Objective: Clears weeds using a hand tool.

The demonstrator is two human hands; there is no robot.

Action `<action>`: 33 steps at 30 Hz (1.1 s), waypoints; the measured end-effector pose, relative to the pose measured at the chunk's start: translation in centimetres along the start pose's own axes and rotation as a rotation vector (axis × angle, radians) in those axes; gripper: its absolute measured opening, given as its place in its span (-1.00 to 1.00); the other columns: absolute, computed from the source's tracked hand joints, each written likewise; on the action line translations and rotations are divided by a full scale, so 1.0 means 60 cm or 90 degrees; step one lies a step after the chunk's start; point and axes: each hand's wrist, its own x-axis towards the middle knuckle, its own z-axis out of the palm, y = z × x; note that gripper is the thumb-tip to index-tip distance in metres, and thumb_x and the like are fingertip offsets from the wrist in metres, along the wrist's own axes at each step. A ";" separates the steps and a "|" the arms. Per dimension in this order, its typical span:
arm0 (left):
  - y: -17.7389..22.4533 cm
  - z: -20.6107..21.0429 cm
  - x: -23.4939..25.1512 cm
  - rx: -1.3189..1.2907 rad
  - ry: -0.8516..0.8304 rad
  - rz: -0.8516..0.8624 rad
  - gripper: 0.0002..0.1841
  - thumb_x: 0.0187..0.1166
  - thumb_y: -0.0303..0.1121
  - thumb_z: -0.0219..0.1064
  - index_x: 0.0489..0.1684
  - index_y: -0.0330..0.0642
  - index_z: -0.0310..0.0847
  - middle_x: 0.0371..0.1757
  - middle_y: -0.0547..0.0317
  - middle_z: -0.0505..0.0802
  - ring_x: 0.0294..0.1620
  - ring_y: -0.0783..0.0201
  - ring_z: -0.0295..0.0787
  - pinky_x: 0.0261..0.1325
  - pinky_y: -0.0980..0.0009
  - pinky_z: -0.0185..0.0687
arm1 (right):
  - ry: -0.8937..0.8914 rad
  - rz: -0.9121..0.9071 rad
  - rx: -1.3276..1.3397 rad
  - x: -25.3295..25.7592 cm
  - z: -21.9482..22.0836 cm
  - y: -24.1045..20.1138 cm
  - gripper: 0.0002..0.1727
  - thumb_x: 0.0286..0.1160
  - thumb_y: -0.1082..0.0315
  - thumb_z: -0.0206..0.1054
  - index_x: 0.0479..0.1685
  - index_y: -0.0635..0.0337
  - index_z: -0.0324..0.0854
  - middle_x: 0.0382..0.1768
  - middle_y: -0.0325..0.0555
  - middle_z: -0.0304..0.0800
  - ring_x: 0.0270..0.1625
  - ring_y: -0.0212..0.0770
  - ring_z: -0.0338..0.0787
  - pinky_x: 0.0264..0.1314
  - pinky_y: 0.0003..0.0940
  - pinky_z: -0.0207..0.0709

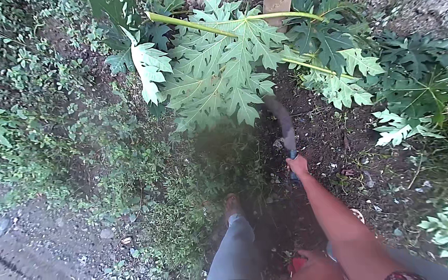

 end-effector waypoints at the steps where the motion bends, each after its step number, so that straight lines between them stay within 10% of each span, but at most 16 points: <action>1: -0.001 0.009 0.016 -0.007 0.017 0.009 -0.61 0.75 -0.45 0.16 0.39 -0.60 0.54 0.47 -0.53 0.63 0.56 -0.47 0.49 0.43 -0.48 0.34 | 0.051 0.017 0.130 0.004 0.007 -0.011 -0.58 0.69 0.25 0.33 0.29 0.44 0.52 -0.17 0.11 0.80 -0.25 -0.10 0.84 -0.02 -0.14 0.73; 5: -0.009 0.029 0.032 -0.135 0.131 0.053 -0.44 0.64 -0.44 0.31 0.60 -0.56 0.36 0.61 -0.60 0.47 0.65 -0.56 0.33 0.41 -0.63 0.23 | 0.145 0.087 0.493 0.011 0.054 -0.090 -0.67 0.67 0.29 0.37 0.14 0.41 0.55 -0.24 0.11 0.71 -0.29 -0.07 0.74 -0.11 -0.09 0.67; 10: -0.007 0.039 0.040 -0.251 0.217 0.054 -0.29 0.66 -0.25 0.35 0.70 -0.54 0.24 0.67 -0.58 0.43 0.69 -0.56 0.29 0.54 -0.65 0.06 | -0.173 0.044 -0.064 0.005 0.085 -0.042 -0.52 0.66 0.22 0.35 0.38 0.41 0.52 0.05 0.15 0.77 -0.07 -0.08 0.83 0.12 -0.14 0.69; 15: 0.006 0.006 0.063 -0.078 0.046 0.009 -0.57 0.63 -0.34 0.37 0.36 -0.47 0.60 0.41 -0.51 0.67 0.45 -0.47 0.57 0.31 -0.52 0.40 | -0.171 -0.002 -0.157 -0.003 0.020 0.044 -0.45 0.60 0.23 0.38 0.47 0.37 0.45 -0.01 0.17 0.78 -0.17 -0.05 0.85 0.02 -0.08 0.73; 23: 0.014 0.010 0.072 -0.053 0.019 0.010 -0.57 0.65 -0.42 0.29 0.40 -0.56 0.56 0.45 -0.49 0.66 0.56 -0.47 0.49 0.43 -0.55 0.27 | 0.127 0.086 0.404 0.015 0.020 0.025 -0.73 0.70 0.32 0.32 0.08 0.39 0.51 -0.45 -0.04 0.70 -0.52 -0.22 0.75 -0.31 -0.25 0.74; 29: 0.017 -0.005 0.048 0.030 -0.023 0.009 -0.60 0.73 -0.38 0.21 0.31 -0.59 0.58 0.45 -0.48 0.64 0.56 -0.40 0.50 0.45 -0.46 0.32 | -0.166 -0.021 -0.328 -0.002 -0.025 0.132 -0.32 0.56 0.22 0.42 0.61 0.38 0.36 0.35 0.38 0.69 0.34 0.26 0.78 0.40 0.25 0.59; 33: 0.006 -0.002 0.067 0.046 -0.018 0.035 -0.52 0.74 -0.18 0.27 0.35 -0.48 0.61 0.41 -0.38 0.72 0.54 -0.32 0.55 0.49 -0.43 0.28 | -0.125 -0.030 -0.285 -0.016 -0.038 0.122 -0.36 0.56 0.20 0.40 0.56 0.38 0.41 0.25 0.35 0.74 0.24 0.23 0.82 0.34 0.20 0.62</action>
